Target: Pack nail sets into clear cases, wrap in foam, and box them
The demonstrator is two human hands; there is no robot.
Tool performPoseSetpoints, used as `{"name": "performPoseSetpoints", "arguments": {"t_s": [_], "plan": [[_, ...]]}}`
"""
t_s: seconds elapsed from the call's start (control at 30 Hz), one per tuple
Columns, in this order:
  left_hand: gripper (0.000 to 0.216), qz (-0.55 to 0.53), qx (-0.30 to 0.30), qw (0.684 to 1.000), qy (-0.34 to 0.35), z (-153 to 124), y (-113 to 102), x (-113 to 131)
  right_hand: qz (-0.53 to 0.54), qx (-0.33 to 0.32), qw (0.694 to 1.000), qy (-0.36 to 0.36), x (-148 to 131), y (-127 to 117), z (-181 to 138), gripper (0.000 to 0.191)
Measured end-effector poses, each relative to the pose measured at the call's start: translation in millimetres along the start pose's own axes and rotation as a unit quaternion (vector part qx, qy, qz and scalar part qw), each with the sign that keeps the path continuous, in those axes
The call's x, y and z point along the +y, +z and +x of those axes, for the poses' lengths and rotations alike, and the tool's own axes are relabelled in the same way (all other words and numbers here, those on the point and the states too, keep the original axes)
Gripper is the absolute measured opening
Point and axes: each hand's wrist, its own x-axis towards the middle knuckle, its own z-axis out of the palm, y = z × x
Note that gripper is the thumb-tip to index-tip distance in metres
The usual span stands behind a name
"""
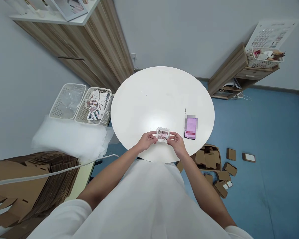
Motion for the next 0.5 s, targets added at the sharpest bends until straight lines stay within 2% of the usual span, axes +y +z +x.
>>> {"name": "performPoseSetpoints", "arguments": {"t_s": [0.13,0.27,0.4,0.5], "plan": [[0.054,0.02,0.023,1.0,0.003,4.3,9.5,1.9,-0.08,-0.03,0.996,-0.023,-1.5,-11.3,4.6,0.07],[0.058,0.016,0.038,0.999,0.0,1.4,12.8,4.8,-0.172,-0.105,0.973,-0.108,-10.4,-20.2,12.4,0.083],[0.057,0.004,0.043,0.999,-0.006,-4.6,8.7,1.0,-0.26,-0.184,0.926,-0.204,-14.3,-21.8,22.2,0.076],[0.057,0.01,0.056,0.998,0.006,-8.1,2.9,-5.8,-0.292,-0.205,0.9,-0.252,-8.8,-16.8,26.9,0.073]]}}
